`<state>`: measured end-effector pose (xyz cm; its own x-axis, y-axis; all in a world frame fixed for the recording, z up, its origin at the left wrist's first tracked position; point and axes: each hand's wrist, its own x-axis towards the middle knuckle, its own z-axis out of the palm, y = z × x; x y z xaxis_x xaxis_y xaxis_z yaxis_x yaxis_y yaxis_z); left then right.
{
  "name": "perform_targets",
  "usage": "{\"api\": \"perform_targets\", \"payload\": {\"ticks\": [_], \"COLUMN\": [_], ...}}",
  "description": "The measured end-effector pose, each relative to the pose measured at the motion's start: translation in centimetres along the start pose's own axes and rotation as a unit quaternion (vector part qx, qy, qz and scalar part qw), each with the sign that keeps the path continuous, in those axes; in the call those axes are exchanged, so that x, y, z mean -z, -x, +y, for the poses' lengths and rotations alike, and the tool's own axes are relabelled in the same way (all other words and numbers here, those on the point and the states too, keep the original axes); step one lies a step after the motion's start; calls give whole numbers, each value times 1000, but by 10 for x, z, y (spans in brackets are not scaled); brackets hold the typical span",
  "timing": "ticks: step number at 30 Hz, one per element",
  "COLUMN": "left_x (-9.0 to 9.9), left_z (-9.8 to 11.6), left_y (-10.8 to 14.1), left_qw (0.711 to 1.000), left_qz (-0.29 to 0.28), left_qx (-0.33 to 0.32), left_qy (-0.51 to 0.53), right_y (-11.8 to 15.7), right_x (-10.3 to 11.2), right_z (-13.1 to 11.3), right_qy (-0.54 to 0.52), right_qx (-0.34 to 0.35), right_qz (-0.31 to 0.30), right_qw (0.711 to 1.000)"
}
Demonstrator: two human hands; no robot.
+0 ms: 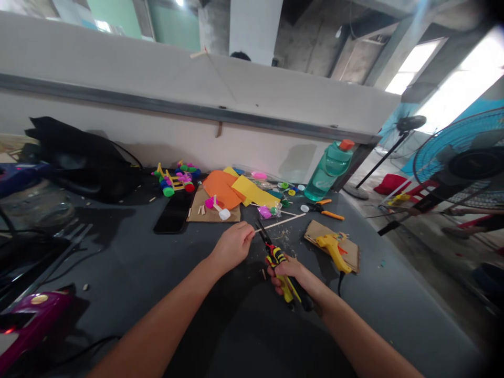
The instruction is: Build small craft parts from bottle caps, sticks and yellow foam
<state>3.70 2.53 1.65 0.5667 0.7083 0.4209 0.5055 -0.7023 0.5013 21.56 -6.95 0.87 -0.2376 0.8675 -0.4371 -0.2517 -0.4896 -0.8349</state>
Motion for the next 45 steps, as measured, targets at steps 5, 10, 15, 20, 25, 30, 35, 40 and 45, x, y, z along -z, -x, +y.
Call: {"api": "perform_targets", "payload": {"ticks": [5, 10, 15, 20, 25, 30, 35, 40, 45], "left_x": [3, 6, 5, 4, 4, 4, 1, -6, -11], "left_z": [3, 7, 9, 8, 9, 9, 10, 7, 3], "left_y": [1, 1, 1, 2, 3, 2, 2, 2, 0], "left_qw": [1000, 999, 998, 997, 997, 997, 999, 998, 997], "left_qz": [-7, -9, -4, 5, 1, 4, 8, 33, 40], "left_qx": [-19, -27, -32, -29, -23, -16, 6, 47, 57], "left_qy": [-22, -42, -60, -68, -77, -74, -51, 11, 24], "right_y": [1, -6, -13, -12, -9, -9, -13, -21, -23], "right_x": [0, 8, 14, 15, 13, 9, 9, 14, 16], "right_z": [2, 9, 11, 10, 11, 12, 12, 13, 12], "right_qy": [-8, -11, -10, 15, 50, 80, 97, 81, 39], "right_qx": [11, 2, -30, -36, -16, -13, -15, -31, -54], "right_qz": [-4, -7, -10, -2, 8, 32, 39, 32, 19], "right_qw": [1000, 1000, 999, 999, 999, 996, 994, 996, 998]}}
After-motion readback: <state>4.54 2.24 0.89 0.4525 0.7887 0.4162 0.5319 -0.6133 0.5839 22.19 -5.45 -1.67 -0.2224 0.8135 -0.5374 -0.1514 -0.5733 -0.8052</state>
